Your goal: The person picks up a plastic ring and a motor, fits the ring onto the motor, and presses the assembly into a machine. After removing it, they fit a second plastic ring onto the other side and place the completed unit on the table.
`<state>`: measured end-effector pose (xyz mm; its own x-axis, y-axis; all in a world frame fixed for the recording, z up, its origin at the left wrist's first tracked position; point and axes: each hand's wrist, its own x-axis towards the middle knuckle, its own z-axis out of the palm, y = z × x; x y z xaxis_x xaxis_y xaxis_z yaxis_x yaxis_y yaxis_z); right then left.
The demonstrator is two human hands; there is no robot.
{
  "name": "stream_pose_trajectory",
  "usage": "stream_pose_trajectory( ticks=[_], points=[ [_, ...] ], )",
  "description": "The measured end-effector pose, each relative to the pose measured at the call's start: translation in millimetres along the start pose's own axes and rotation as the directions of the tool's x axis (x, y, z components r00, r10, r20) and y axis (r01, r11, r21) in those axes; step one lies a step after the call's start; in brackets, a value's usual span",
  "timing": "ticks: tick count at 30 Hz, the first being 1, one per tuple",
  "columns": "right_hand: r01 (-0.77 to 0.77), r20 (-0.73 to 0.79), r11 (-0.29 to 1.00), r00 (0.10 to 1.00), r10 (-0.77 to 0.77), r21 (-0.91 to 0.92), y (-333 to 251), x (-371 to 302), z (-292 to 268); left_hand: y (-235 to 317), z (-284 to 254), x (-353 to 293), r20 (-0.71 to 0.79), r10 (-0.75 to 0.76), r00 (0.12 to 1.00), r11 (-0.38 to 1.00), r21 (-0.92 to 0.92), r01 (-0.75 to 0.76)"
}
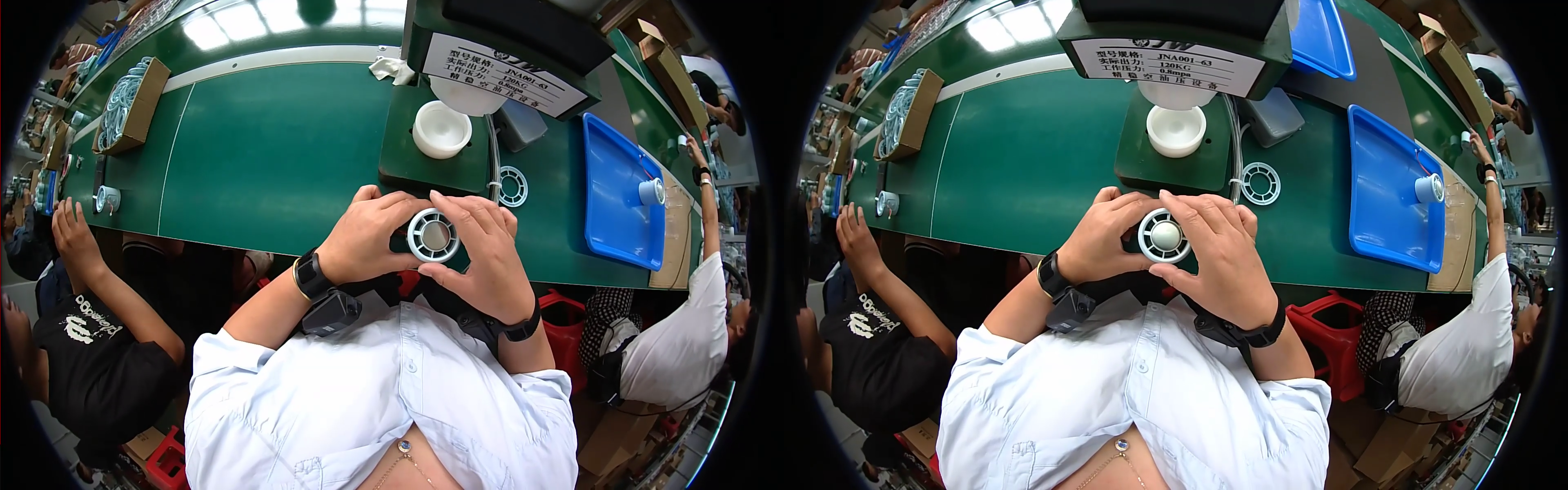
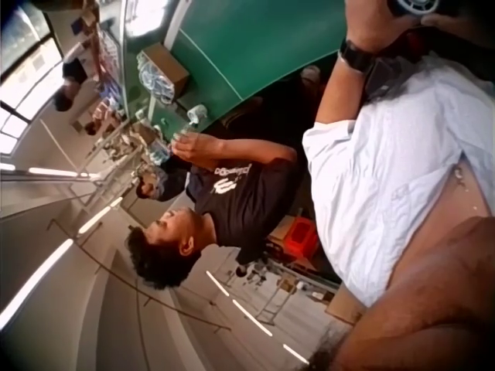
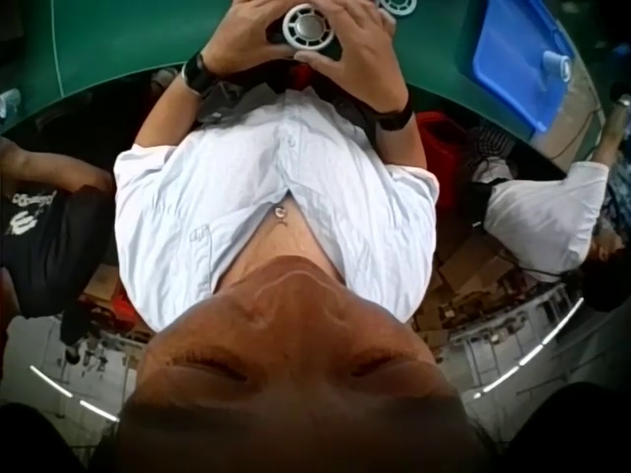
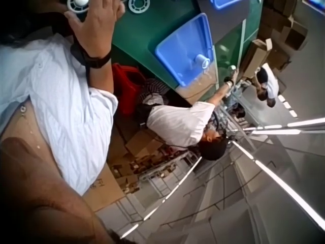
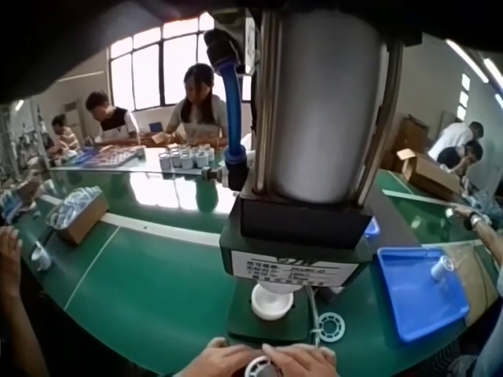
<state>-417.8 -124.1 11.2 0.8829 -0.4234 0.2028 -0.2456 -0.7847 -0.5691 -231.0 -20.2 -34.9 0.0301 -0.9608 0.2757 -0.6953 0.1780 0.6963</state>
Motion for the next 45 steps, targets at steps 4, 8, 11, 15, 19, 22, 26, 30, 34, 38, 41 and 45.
stream_pose_trajectory(
  ticks=[4,8,11,15,19,22,26,30,34,38,41,45],
  points=[
    [-0.003,-0.015,1.000,1.000,0.003,0.025,1.5,-2.1,-0.1,0.9,-0.8,-0.3,0.005,-0.005,1.000,1.000,0.001,0.005],
    [0.008,0.009,1.000,1.000,-0.008,0.013,2.0,0.6,-2.5,-0.5,-1.2,0.5,-0.002,0.004,1.000,1.000,0.004,-0.004],
    [0.008,0.018,1.000,1.000,-0.008,-0.003,0.5,0.7,-3.2,0.1,-1.8,1.0,-0.006,0.008,1.000,1.000,-0.001,-0.008],
    [-0.007,0.008,1.000,1.000,0.007,-0.007,-1.1,-0.5,-1.8,1.3,-2.8,0.5,0.005,-0.001,1.000,1.000,0.003,0.001],
    [-0.010,0.007,0.999,1.000,0.010,-0.035,-3.4,0.1,-3.6,2.6,-2.1,-2.1,-0.002,-0.010,1.000,1.000,0.004,0.010],
    [0.010,0.020,0.992,1.000,-0.007,-0.126,-4.0,3.4,-8.0,1.5,-2.2,-0.1,-0.005,-0.036,0.999,0.999,-0.011,0.036],
    [-0.009,-0.016,0.997,1.000,0.007,-0.077,-1.7,-2.1,-0.3,1.1,-2.3,-0.7,0.006,-0.024,1.000,1.000,0.002,0.024],
    [-0.009,-0.014,0.998,1.000,0.008,-0.054,-2.2,-2.1,-0.7,2.2,-3.3,0.0,0.007,-0.032,0.999,0.999,0.002,0.032],
    [-0.017,-0.045,0.999,0.999,0.015,-0.045,-0.2,-3.6,0.4,0.7,-0.9,0.0,-0.002,-0.039,0.999,0.999,-0.012,0.038],
    [-0.018,-0.057,0.999,0.998,0.016,-0.039,3.6,-5.4,0.4,0.0,0.2,-0.1,-0.003,-0.041,0.999,0.999,-0.010,0.041],
    [-0.019,-0.061,0.999,0.998,0.017,-0.037,6.0,-4.9,2.9,1.8,-1.1,0.1,0.002,-0.059,0.998,0.998,-0.011,0.059],
    [-0.046,-0.082,0.998,0.996,0.042,-0.052,3.8,-4.7,4.4,2.1,-0.6,-0.1,0.002,-0.061,0.998,0.998,-0.006,0.061]
  ],
)
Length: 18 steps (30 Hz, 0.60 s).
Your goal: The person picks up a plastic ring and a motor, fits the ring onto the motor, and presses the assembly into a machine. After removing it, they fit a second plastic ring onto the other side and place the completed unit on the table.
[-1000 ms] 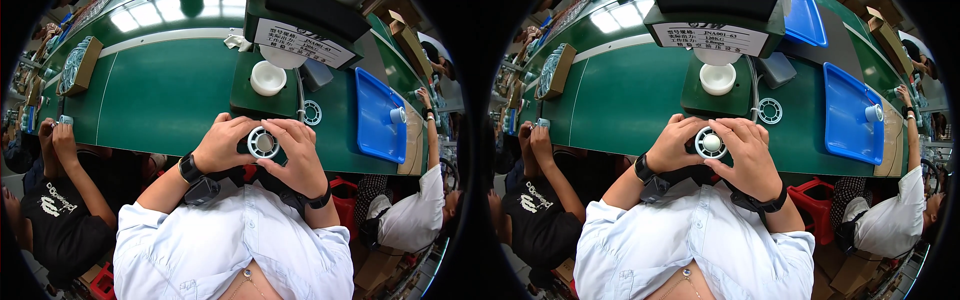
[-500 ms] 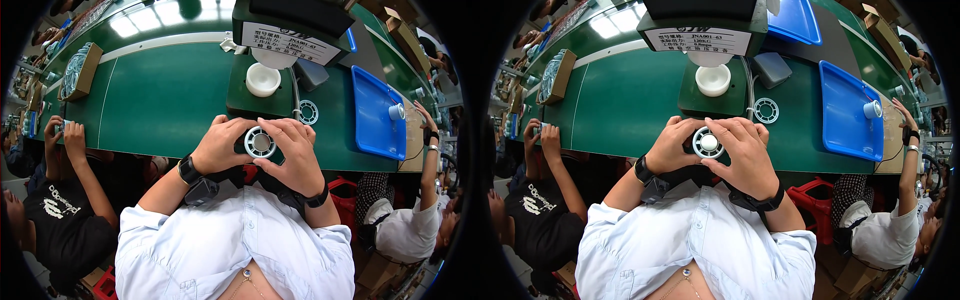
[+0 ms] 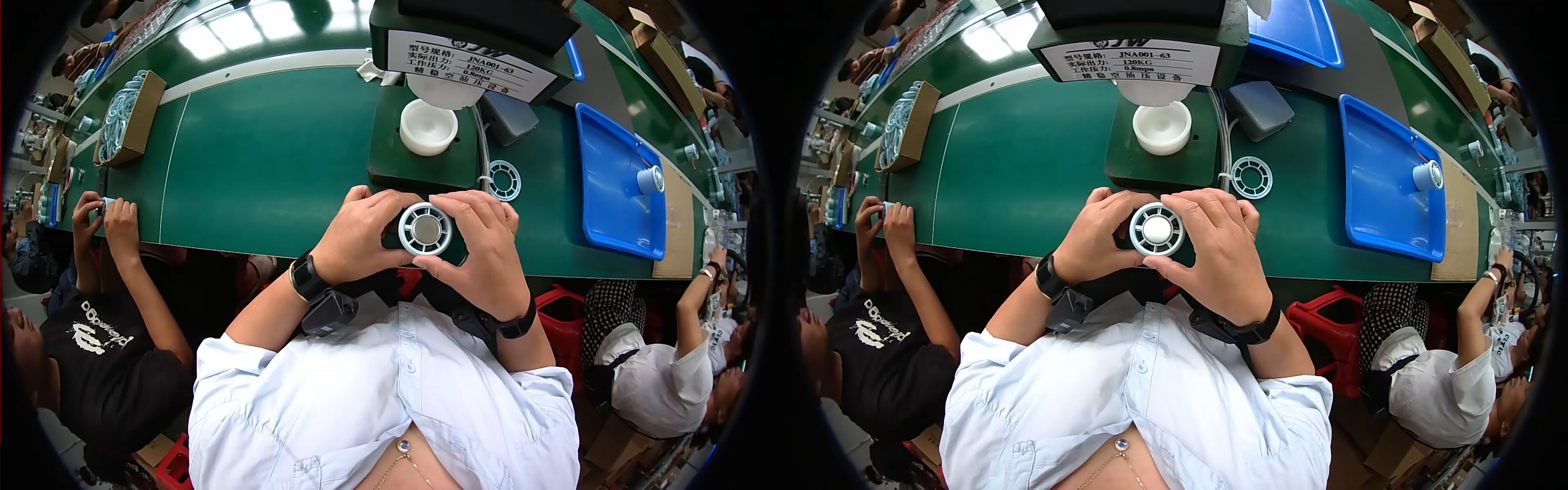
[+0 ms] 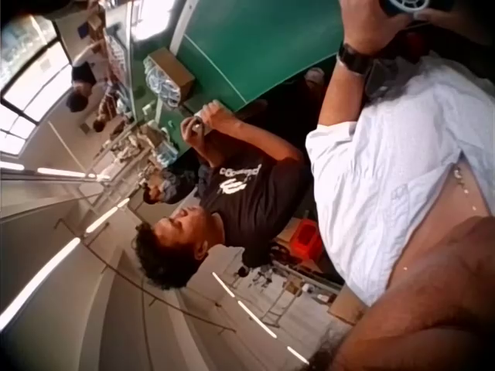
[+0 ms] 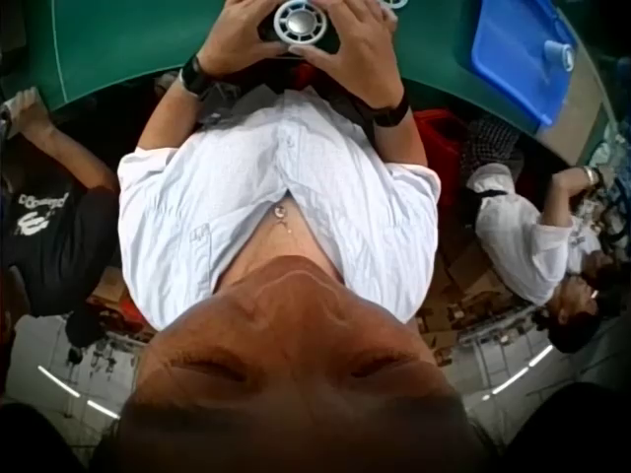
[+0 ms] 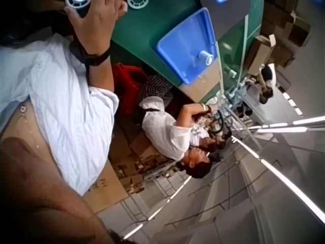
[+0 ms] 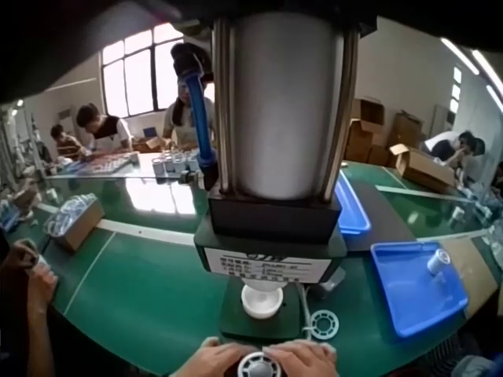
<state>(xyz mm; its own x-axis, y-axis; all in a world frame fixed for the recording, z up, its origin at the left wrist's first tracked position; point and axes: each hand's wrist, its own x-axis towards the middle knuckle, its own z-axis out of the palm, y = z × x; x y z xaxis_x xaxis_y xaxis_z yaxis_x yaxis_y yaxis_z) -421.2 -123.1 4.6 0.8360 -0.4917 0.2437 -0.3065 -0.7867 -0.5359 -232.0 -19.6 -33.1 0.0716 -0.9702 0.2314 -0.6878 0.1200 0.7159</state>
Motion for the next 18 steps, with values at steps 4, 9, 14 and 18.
stream_pose_trajectory(
  ticks=[4,9,14,18],
  points=[
    [0.003,-0.021,1.000,1.000,-0.003,-0.004,-1.1,-0.8,-0.3,2.0,-0.2,0.7,0.004,-0.010,1.000,1.000,-0.008,0.010],
    [0.020,-0.028,0.998,0.999,-0.018,0.062,2.7,1.2,-8.8,5.5,-3.5,2.5,0.008,-0.001,1.000,1.000,-0.022,0.001],
    [-0.128,-0.229,0.981,0.960,0.159,0.146,40.1,-8.6,-31.1,2.0,-2.2,0.1,-0.035,0.038,0.999,0.999,-0.013,-0.039],
    [-0.326,-0.276,0.943,0.903,0.331,0.065,90.2,-34.4,-35.4,8.2,-9.7,0.5,-0.001,0.010,1.000,0.999,-0.049,-0.010]
  ],
)
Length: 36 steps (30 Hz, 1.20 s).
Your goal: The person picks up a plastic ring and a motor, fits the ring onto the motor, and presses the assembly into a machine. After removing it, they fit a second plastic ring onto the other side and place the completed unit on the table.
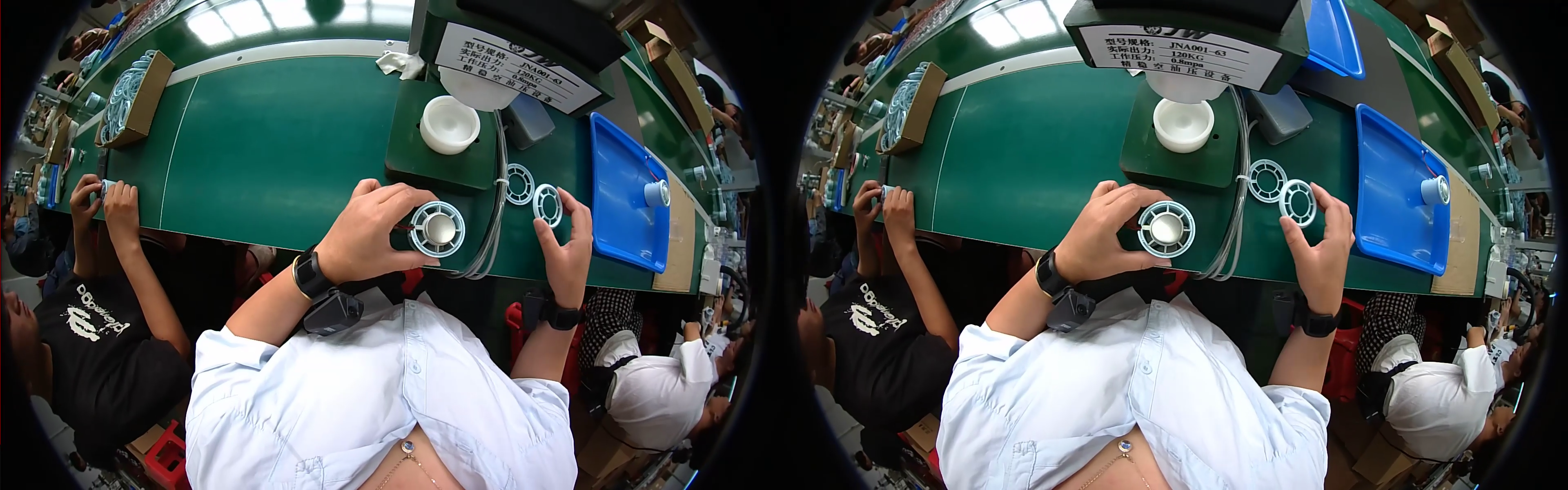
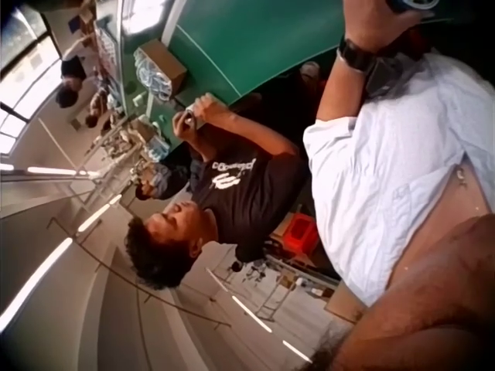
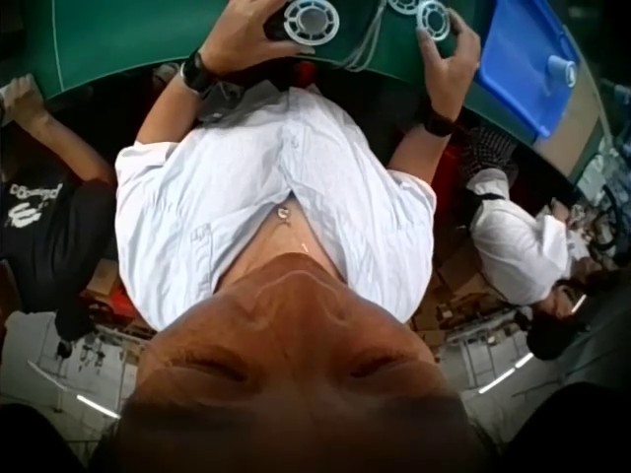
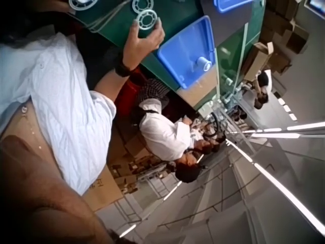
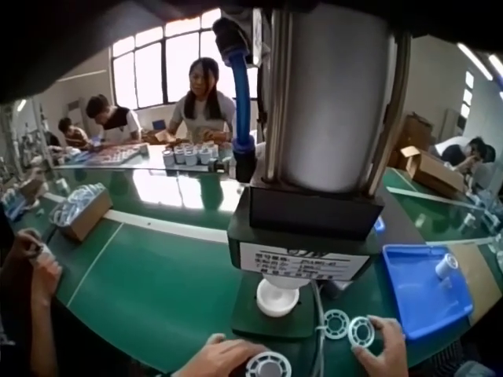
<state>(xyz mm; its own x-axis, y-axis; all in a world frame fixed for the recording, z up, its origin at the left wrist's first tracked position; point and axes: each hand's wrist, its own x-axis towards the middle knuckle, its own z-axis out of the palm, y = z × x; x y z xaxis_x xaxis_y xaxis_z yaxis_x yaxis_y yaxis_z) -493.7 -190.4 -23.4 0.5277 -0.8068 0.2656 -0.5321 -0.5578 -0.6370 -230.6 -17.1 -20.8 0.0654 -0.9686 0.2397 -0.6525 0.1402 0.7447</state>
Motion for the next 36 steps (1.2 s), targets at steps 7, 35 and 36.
stream_pose_trajectory(
  ticks=[7,35,36],
  points=[
    [-0.202,0.095,0.761,0.978,0.184,0.617,0.0,-17.9,-7.0,4.9,-4.1,3.9,-0.119,0.153,0.981,0.988,0.052,-0.148],
    [-0.364,0.367,-0.275,0.929,-0.044,0.890,-31.0,-22.8,2.3,-0.3,0.5,-5.7,-0.096,0.082,0.992,0.992,0.101,-0.073],
    [-0.364,0.369,-0.254,0.929,-0.031,0.896,-29.8,-22.9,1.1,-0.3,2.2,-5.2,-0.100,0.072,0.992,0.992,0.111,-0.061]
  ],
)
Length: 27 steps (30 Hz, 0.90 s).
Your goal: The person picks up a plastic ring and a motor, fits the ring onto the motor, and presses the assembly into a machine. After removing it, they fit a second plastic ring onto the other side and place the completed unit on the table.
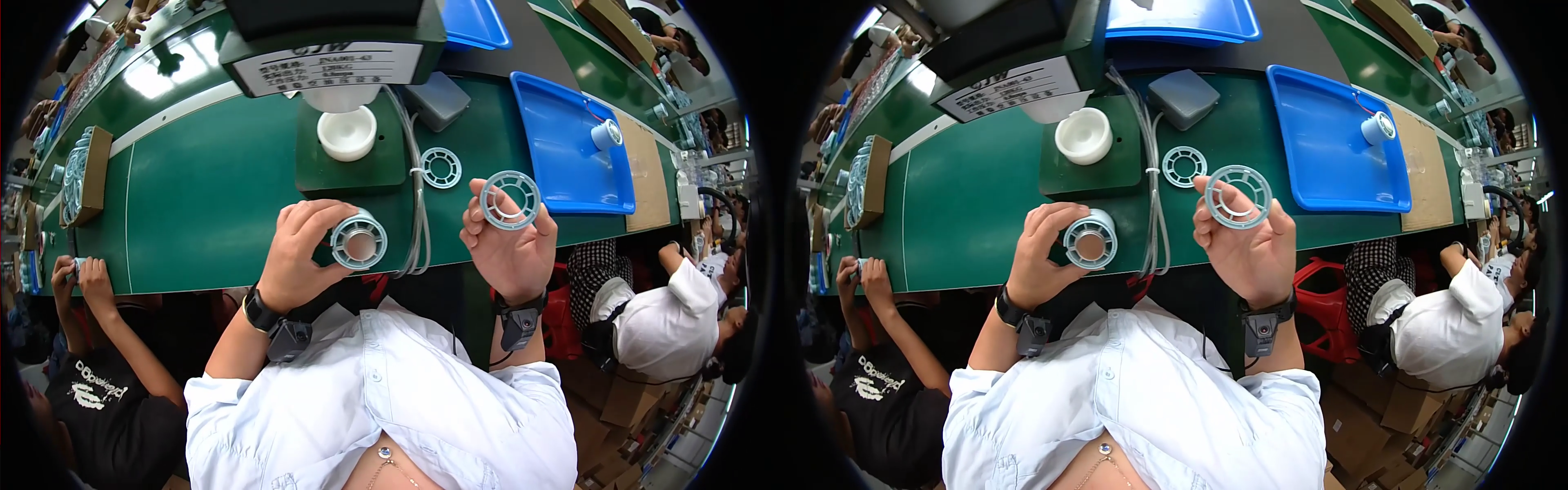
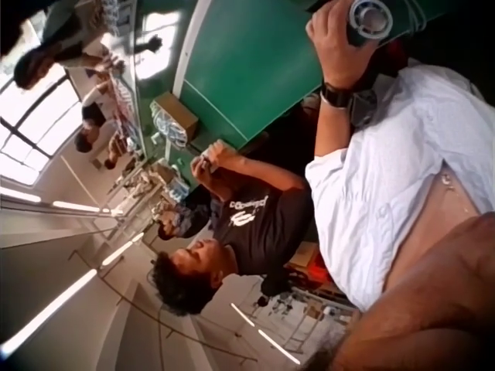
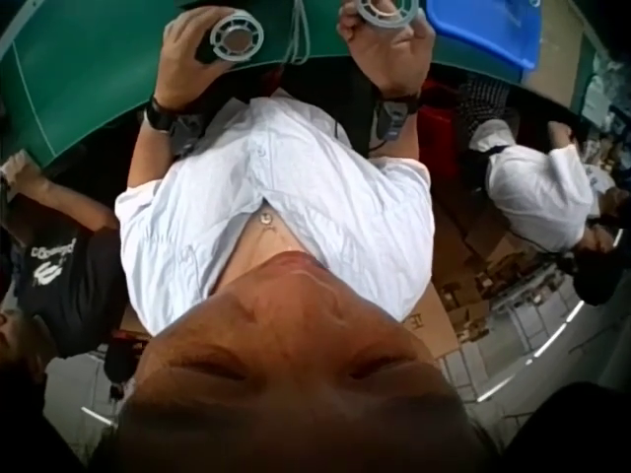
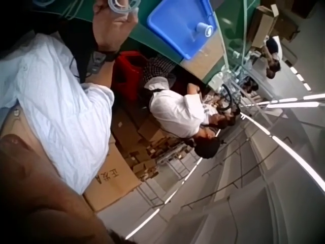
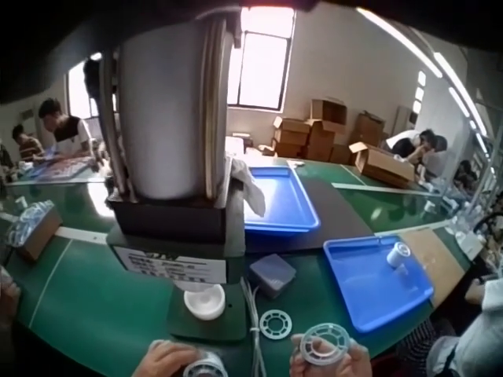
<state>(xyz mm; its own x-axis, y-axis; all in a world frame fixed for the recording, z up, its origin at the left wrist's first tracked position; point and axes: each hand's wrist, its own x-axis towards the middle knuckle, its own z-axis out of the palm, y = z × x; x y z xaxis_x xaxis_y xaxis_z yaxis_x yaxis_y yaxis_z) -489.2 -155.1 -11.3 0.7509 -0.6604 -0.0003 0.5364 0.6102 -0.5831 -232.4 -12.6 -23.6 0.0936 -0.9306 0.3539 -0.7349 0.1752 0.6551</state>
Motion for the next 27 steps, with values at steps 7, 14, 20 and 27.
stream_pose_trajectory(
  ticks=[7,14,20,27],
  points=[
    [0.105,-0.106,0.976,0.986,-0.126,-0.191,-2.0,-2.9,-11.1,-2.3,5.5,1.8,-0.041,0.131,0.991,0.990,-0.040,-0.133],
    [0.076,-0.073,0.426,0.944,-0.323,-0.902,-14.8,5.1,-25.7,-2.6,3.2,-0.2,-0.005,0.060,0.998,0.998,-0.036,-0.060],
    [-0.072,0.224,-0.569,0.873,-0.433,-0.819,-5.8,11.5,-15.7,-4.6,3.9,-1.6,0.039,-0.040,0.998,0.998,-0.042,0.041],
    [0.393,0.406,-0.375,0.913,0.049,-0.840,21.0,15.5,44.0,-8.4,-9.6,-9.8,-0.062,0.149,0.987,0.989,0.024,-0.148]
  ],
)
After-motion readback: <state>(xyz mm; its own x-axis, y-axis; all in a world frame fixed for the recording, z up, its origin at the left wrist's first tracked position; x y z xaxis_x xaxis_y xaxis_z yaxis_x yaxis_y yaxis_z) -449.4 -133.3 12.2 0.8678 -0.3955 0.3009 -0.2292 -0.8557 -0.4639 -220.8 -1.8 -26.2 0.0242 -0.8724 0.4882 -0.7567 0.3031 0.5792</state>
